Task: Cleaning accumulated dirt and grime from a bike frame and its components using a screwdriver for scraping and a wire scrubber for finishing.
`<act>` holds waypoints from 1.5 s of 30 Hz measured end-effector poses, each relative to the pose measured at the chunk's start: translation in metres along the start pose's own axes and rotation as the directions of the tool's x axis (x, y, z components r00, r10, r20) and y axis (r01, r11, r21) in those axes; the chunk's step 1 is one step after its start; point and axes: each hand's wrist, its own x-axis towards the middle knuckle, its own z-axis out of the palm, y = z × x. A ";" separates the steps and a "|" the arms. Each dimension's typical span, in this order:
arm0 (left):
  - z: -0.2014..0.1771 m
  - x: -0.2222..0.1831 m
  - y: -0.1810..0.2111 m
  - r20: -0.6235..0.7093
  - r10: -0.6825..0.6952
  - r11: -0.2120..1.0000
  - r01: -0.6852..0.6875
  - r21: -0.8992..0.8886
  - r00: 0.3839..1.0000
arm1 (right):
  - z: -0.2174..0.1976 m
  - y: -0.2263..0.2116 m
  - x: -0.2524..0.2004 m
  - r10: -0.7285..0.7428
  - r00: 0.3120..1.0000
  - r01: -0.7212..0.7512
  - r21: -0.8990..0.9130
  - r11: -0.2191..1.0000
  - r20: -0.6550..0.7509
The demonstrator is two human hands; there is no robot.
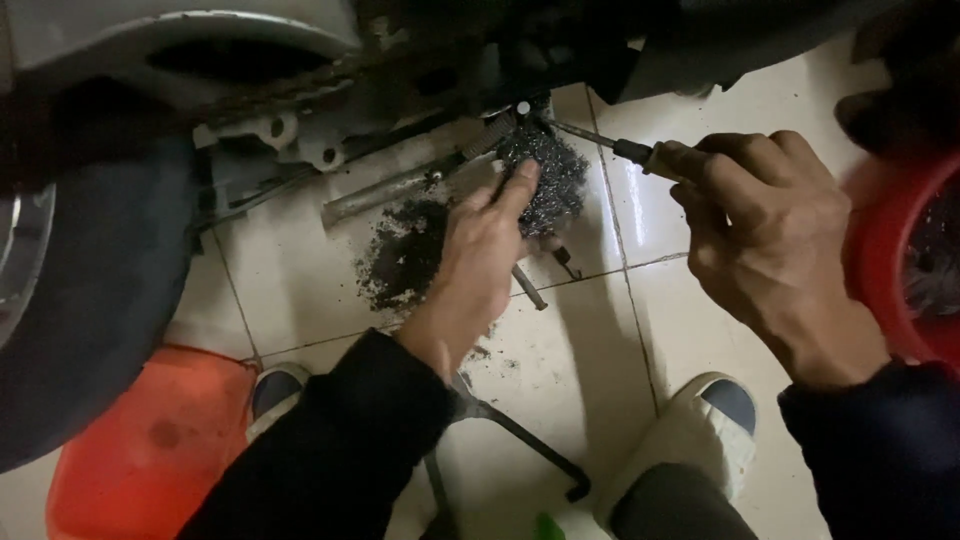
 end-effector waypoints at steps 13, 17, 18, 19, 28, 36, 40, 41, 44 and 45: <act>0.017 0.030 -0.010 -0.034 0.050 0.902 -0.059 -0.427 0.998 | 0.013 -0.007 0.014 -0.088 0.993 0.092 0.040 0.995 -0.082; 0.015 0.033 -0.013 -0.039 0.084 0.922 -0.093 -0.375 0.996 | 0.013 0.011 0.028 -0.162 0.985 0.161 -0.008 0.987 -0.054; 0.015 0.035 -0.015 -0.017 0.125 0.874 -0.118 -0.472 0.992 | 0.012 0.013 0.034 -0.230 0.970 0.224 -0.074 0.972 -0.081; 0.014 0.027 -0.010 -0.019 0.127 0.877 -0.121 -0.465 0.992 | 0.012 0.012 0.040 -0.224 0.971 0.218 -0.072 0.973 -0.086; 0.022 -0.020 0.013 0.006 0.035 0.998 -0.036 0.057 0.999 | 0.000 0.006 0.033 -0.179 0.983 0.169 -0.182 0.969 -0.044; 0.021 0.012 0.001 -0.067 0.139 0.990 -0.137 0.028 0.988 | 0.001 -0.016 -0.009 0.295 0.946 -0.325 0.401 0.856 0.135; 0.015 0.022 0.003 -0.205 0.158 0.983 -0.135 0.122 0.966 | 0.019 -0.038 -0.003 0.298 0.949 -0.306 0.528 0.792 0.102; 0.014 0.030 -0.005 -0.220 0.265 0.964 -0.250 0.093 0.939 | 0.029 -0.040 -0.008 0.342 0.938 -0.317 0.513 0.798 0.047; 0.015 0.031 -0.019 -0.232 0.340 0.940 -0.336 0.054 0.912 | 0.037 -0.045 -0.017 0.364 0.931 -0.320 0.481 0.816 0.001; 0.016 0.028 -0.020 -0.225 0.319 0.947 -0.317 0.045 0.921 | 0.036 -0.046 -0.017 0.345 0.939 -0.308 0.463 0.831 0.005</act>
